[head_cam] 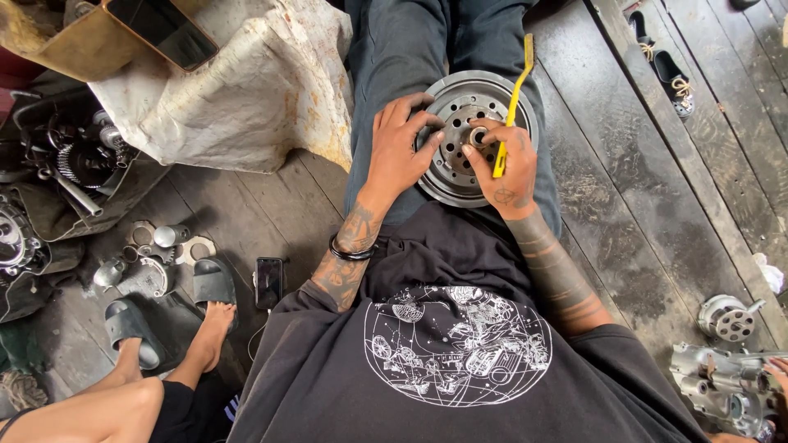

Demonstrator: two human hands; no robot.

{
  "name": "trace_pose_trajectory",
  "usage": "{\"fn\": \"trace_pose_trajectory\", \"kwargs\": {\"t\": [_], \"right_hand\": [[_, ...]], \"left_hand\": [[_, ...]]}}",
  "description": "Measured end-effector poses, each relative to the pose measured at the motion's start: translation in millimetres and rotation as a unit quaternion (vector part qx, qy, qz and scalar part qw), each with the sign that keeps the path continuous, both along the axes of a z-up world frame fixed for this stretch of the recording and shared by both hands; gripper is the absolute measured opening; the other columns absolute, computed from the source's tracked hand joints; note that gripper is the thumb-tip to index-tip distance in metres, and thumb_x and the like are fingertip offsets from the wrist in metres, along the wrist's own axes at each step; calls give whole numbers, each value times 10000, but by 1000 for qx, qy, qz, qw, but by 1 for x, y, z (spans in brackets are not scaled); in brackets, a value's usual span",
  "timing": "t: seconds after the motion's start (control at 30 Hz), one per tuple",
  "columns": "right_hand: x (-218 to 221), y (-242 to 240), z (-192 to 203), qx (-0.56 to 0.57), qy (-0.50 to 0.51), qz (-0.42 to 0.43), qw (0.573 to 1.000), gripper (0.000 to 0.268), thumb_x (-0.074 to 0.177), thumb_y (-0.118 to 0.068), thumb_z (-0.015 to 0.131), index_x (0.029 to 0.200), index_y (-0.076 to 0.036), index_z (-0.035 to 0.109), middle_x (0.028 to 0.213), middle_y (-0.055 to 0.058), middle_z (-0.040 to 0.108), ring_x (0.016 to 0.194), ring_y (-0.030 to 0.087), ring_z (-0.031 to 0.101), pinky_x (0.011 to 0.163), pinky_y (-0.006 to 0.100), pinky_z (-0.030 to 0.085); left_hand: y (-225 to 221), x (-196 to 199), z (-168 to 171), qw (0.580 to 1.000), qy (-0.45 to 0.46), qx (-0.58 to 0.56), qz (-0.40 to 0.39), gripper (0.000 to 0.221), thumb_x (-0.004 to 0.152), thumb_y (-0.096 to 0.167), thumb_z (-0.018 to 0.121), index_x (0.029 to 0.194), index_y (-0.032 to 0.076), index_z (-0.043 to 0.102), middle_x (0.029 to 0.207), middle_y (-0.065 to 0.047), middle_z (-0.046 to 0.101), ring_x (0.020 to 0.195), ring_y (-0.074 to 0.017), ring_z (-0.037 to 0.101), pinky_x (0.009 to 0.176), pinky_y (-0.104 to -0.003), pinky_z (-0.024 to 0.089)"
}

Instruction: Cleaning a motorcycle flywheel component using a small brush or pick tool while sitting on the floor.

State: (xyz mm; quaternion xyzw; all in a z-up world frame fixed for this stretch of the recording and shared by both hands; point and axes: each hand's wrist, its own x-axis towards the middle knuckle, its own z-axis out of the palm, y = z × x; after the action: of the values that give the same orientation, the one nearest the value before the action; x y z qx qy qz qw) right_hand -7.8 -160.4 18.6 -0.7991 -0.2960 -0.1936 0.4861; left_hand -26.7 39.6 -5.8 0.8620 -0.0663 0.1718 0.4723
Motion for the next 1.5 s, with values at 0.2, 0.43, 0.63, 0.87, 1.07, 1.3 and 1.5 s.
{"fn": "trace_pose_trajectory", "kwargs": {"t": [0.2, 0.43, 0.63, 0.87, 1.07, 1.3, 1.5], "right_hand": [[5, -25, -31, 160, -10, -14, 987, 398, 1110, -381, 468, 1040, 10, 501, 955, 219, 747, 838, 336, 738, 910, 419, 492], [4, -72, -61, 311, 141, -37, 939, 740, 1100, -535, 131, 1256, 47, 560, 636, 270, 603, 506, 288, 587, 600, 309, 442], [5, -81, -42, 296, 263, -23, 918, 936, 1030, -664, 116, 1222, 72, 662, 656, 266, 600, 588, 259, 607, 566, 258, 422], [1, -83, -53, 293, 248, -121, 915, 650, 1120, -396, 367, 981, 113, 747, 628, 243, 590, 518, 246, 589, 461, 255, 417], [4, -87, -45, 338, 227, -167, 898, 604, 1110, -352, 456, 906, 144, 735, 601, 239, 582, 475, 238, 587, 432, 269, 441], [4, -110, -58, 375, 236, -189, 876, 578, 1092, -347, 502, 810, 122, 686, 597, 232, 587, 442, 228, 572, 405, 256, 424], [-29, -98, -63, 314, 255, -136, 904, 535, 1122, -200, 502, 733, 134, 657, 605, 269, 574, 420, 282, 577, 374, 313, 436]], "left_hand": [[-1, 1, -5, 1000, 10, 5, 7, 79, 942, 192, 768, 1014, 206, 739, 1304, -36, 637, 1334, -267, 535, 1094, -501, 387], [-1, 0, -7, 1000, 18, 14, -6, 66, 1001, 219, 708, 1065, 225, 722, 1339, -20, 609, 1342, -254, 526, 1111, -489, 382], [-3, 0, -2, 1000, 9, 0, 7, 54, 996, 206, 712, 1049, 204, 722, 1330, -40, 623, 1345, -283, 529, 1097, -512, 390], [-3, 1, -8, 1000, 9, 0, 11, 72, 982, 238, 741, 1046, 209, 723, 1326, -25, 629, 1339, -283, 535, 1101, -513, 390], [-5, -2, 0, 1000, 7, 5, 10, 74, 987, 230, 739, 1048, 192, 720, 1320, -34, 632, 1327, -292, 545, 1092, -512, 400], [-4, 0, 4, 1000, 15, 1, 5, 62, 990, 223, 739, 1049, 206, 725, 1327, -15, 627, 1305, -267, 560, 1081, -477, 396], [-2, 0, 3, 1000, 8, 8, -11, 58, 1007, 193, 727, 1064, 196, 720, 1334, -29, 615, 1301, -269, 555, 1074, -484, 398]]}}
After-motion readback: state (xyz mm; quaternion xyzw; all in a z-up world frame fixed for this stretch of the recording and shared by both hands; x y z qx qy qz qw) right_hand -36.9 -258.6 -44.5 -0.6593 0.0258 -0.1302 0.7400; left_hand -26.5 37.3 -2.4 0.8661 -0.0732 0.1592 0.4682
